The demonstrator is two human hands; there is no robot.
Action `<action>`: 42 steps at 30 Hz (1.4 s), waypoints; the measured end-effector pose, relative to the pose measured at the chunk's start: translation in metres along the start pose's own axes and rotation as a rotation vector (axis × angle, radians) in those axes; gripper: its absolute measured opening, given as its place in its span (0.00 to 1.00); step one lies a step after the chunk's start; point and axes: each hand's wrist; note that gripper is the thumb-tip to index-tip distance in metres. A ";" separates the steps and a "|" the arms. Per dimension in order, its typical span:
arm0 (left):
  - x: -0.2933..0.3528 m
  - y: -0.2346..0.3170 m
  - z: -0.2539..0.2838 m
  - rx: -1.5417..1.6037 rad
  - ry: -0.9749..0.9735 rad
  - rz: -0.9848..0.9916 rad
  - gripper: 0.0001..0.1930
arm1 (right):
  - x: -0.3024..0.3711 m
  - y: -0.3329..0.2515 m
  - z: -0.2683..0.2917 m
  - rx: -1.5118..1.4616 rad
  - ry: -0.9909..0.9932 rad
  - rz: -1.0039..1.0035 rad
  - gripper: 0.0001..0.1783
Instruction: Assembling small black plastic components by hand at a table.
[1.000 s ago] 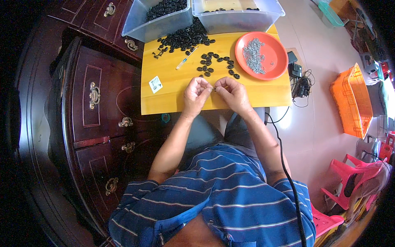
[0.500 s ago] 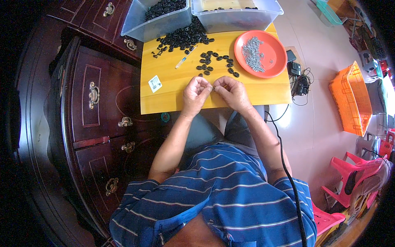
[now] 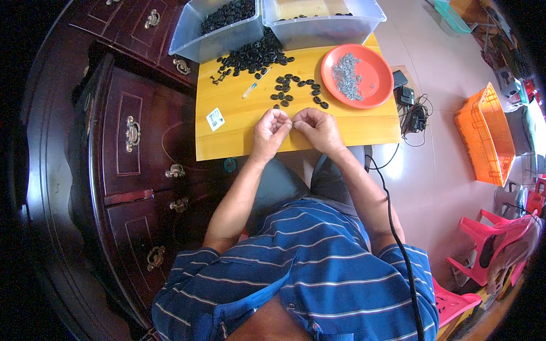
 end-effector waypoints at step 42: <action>0.004 0.024 0.009 -0.091 -0.073 0.168 0.07 | 0.003 0.005 0.012 -0.438 0.024 -0.030 0.05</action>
Point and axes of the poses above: each hand's wrist, its own x-axis away from the middle knuckle, its own z-axis out of the back of the hand, y = z × x, and after that the axes turned 2 degrees about z, right-handed
